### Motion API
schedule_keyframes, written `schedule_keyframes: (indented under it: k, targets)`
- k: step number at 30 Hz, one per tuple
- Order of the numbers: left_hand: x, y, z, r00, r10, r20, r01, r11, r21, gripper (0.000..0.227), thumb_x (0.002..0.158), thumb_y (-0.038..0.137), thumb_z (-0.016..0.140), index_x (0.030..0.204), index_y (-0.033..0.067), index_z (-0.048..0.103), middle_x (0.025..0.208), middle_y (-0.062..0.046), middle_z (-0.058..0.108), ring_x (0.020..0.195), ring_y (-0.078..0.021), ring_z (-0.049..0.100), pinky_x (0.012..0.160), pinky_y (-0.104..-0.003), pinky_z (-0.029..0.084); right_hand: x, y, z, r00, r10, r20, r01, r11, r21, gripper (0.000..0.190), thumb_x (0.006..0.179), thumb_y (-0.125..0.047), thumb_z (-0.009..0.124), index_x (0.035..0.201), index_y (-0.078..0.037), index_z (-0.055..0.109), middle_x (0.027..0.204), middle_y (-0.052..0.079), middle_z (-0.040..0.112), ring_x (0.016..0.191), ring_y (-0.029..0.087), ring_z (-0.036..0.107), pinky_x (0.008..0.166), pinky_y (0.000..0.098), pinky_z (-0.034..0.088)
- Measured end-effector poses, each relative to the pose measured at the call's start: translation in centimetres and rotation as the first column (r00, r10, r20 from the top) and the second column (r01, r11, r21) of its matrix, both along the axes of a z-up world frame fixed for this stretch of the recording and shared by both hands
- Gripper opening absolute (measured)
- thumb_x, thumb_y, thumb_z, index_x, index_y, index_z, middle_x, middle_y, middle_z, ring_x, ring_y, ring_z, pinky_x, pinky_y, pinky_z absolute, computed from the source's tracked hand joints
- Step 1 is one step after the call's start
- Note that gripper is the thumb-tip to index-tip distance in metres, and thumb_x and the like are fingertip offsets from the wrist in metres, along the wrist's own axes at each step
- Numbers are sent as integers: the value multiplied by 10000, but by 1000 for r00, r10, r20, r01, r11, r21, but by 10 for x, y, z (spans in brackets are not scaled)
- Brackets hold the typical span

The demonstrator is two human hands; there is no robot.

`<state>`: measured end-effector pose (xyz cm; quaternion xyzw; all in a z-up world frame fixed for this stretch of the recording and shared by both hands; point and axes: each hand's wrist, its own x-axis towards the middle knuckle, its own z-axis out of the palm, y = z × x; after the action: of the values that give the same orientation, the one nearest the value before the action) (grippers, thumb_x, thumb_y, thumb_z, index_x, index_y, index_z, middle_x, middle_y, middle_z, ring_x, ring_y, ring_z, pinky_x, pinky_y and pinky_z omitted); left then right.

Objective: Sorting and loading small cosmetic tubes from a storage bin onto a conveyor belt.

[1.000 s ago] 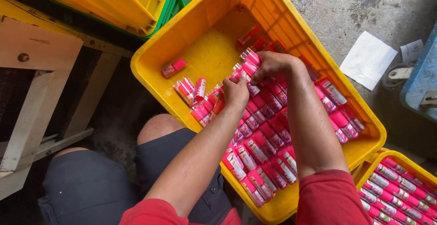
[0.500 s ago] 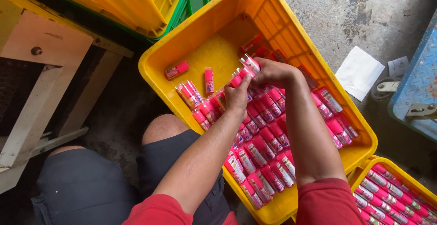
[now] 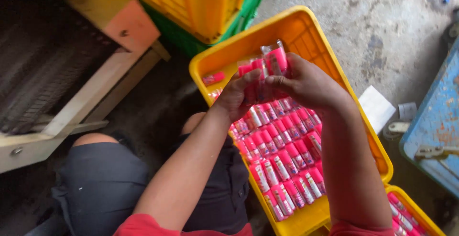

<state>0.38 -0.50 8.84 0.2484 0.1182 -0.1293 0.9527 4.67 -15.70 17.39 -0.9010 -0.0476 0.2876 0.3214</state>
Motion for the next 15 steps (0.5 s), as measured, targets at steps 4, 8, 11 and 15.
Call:
schedule_keyframes:
  k: [4, 8, 11, 15]
  targets:
    - [-41, 74, -9, 989, 128, 72, -122, 989, -79, 275, 839, 245, 854, 1033, 100, 722, 848, -132, 766, 757, -280, 785, 696, -525, 662, -30, 76, 58, 974, 185, 132, -190, 981, 25, 454, 842, -445, 764, 1052, -59, 649, 1047, 216, 684, 1030, 461, 673, 845, 541, 528]
    - [-85, 138, -9, 962, 197, 189, -173, 975, -139, 380, 901, 334, 802, 1179, 94, 703, 1052, -154, 768, 959, -304, 766, 844, -539, 629, -54, 143, 82, 959, 252, 128, -246, 967, -63, 309, 830, -394, 737, 960, -129, 648, 868, 143, 698, 951, 386, 698, 775, 502, 533]
    - [-105, 173, -11, 943, 256, 212, -219, 958, -183, 473, 907, 408, 787, 1253, 108, 667, 1160, -158, 745, 1041, -325, 734, 908, -533, 602, -64, 184, 88, 949, 275, 152, -272, 961, -43, 282, 830, -384, 725, 919, -137, 620, 817, 127, 720, 900, 364, 711, 743, 476, 525]
    - [-121, 205, -17, 922, 320, 216, -254, 924, -284, 544, 908, 421, 766, 1341, 121, 633, 1269, -187, 709, 1125, -378, 700, 962, -574, 569, -65, 216, 81, 925, 332, 187, -351, 933, 77, 297, 849, -345, 764, 1039, -145, 653, 804, 89, 737, 826, 305, 711, 783, 424, 530]
